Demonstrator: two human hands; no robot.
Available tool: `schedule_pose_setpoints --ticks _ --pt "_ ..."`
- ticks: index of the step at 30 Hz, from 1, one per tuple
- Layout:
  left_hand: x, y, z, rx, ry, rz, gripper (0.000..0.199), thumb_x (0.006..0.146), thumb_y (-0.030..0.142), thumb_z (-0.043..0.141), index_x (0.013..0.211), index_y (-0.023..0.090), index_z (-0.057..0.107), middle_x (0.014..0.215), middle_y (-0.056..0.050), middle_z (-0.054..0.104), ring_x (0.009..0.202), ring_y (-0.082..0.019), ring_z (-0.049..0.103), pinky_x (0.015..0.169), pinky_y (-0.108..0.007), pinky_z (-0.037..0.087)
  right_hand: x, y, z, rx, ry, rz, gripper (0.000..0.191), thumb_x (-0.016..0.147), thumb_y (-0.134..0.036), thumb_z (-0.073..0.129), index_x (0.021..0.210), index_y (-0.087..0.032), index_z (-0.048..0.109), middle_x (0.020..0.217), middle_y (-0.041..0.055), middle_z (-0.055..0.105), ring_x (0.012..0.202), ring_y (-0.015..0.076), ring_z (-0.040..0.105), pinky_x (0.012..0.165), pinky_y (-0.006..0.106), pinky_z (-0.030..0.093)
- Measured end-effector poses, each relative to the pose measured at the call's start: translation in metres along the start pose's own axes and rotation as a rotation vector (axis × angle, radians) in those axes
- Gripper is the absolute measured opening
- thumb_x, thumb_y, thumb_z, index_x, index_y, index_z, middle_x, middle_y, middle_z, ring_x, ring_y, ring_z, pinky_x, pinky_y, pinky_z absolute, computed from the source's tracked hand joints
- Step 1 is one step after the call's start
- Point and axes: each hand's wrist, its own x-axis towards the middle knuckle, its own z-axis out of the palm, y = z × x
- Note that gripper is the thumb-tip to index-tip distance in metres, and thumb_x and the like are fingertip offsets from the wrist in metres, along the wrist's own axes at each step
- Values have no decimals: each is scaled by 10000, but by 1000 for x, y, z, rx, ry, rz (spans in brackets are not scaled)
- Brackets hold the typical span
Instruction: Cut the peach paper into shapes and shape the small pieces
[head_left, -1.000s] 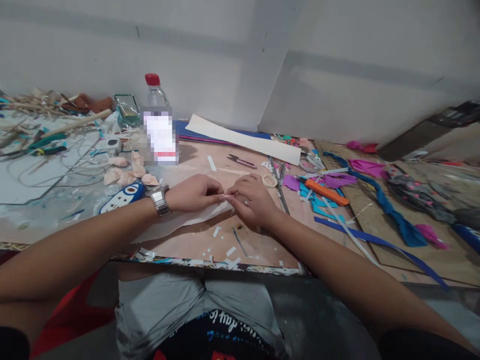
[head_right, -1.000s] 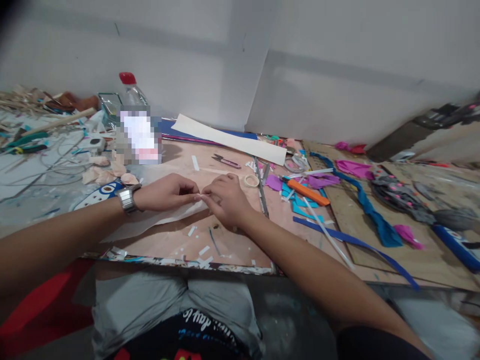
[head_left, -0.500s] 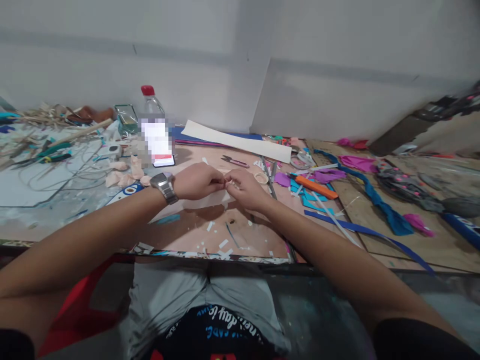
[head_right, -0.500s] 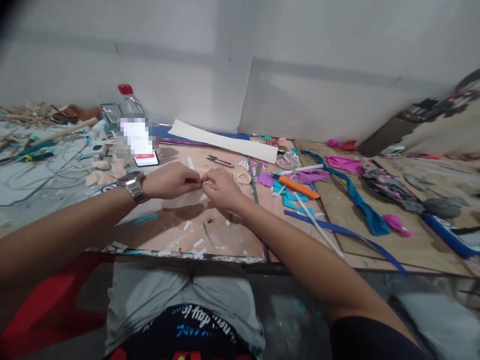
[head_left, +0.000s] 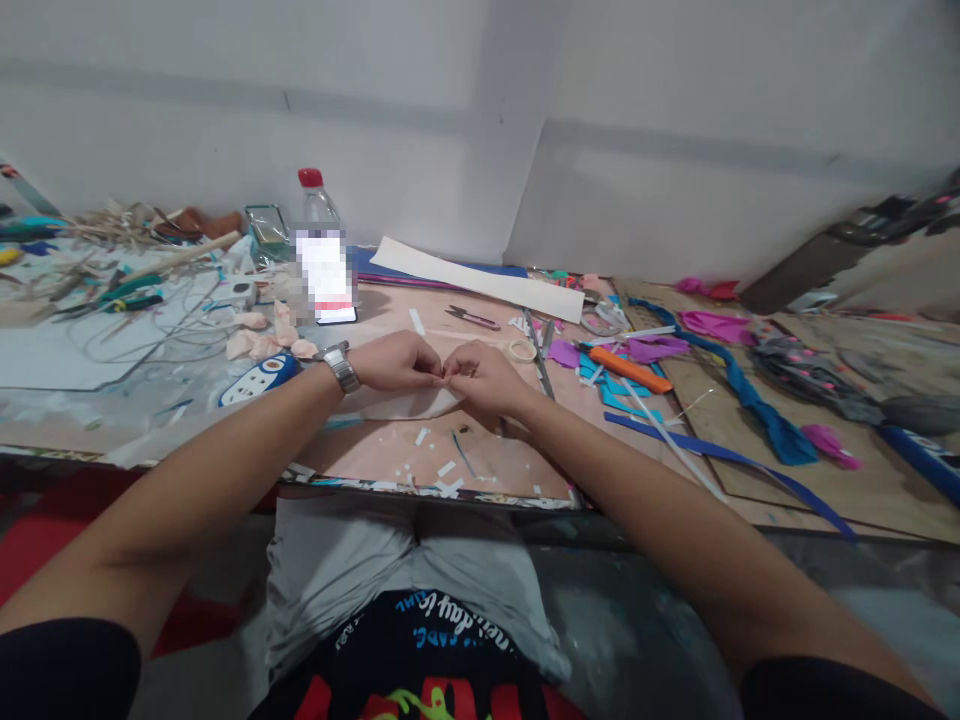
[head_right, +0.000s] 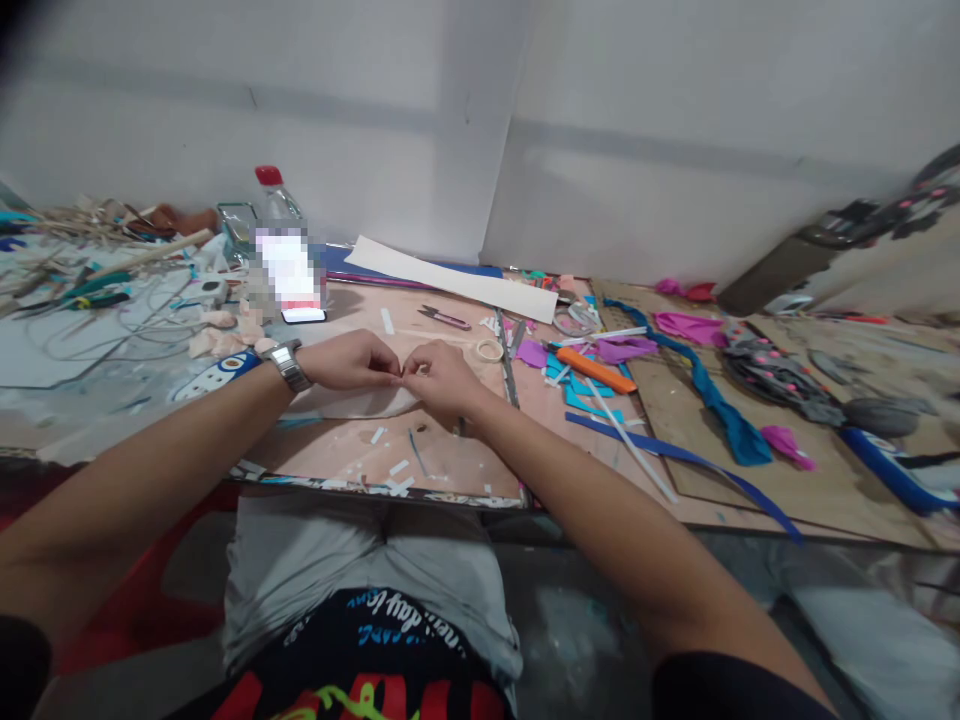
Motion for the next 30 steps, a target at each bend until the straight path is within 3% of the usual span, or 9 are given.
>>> schedule_pose_setpoints --ticks 8,12,15,19,25,30 --pt "-5 -1 9 -35 47 -3 322 906 391 588 790 137 747 638 -3 649 578 -106 469 588 -250 295 -2 0 0 8 -113 129 136 827 -268 665 781 -181 759 817 24 737 810 174 633 789 301 440" --pt "-6 -1 14 -34 65 33 305 908 353 574 749 137 718 616 7 614 578 -105 458 588 -257 284 -2 1 2 -22 -84 50 123 828 -258 669 754 -186 737 831 30 739 831 186 633 837 322 441" --pt "-5 -1 16 -57 102 55 360 938 408 560 746 137 698 607 13 573 581 -107 442 588 -259 285 -3 2 0 -48 -9 -43 92 824 -233 664 754 -197 713 880 40 746 899 209 623 935 368 419" --pt "-5 -1 15 -112 145 46 408 963 475 543 832 133 724 665 2 598 622 -116 468 605 -252 314 -7 3 -7 -105 61 -76 93 849 -233 629 801 -199 701 878 59 732 958 243 593 940 403 399" --pt "-6 0 13 -88 106 24 416 949 479 568 750 141 705 577 24 519 567 -103 407 565 -255 278 -12 4 -7 -117 42 -124 102 846 -256 631 822 -207 717 914 66 735 991 254 586 952 432 391" --pt "-8 1 11 -143 36 -4 418 936 493 582 779 133 724 634 2 599 586 -103 446 573 -246 301 -11 6 -5 -83 16 -148 82 791 -223 618 765 -211 695 913 53 753 996 251 596 958 428 403"
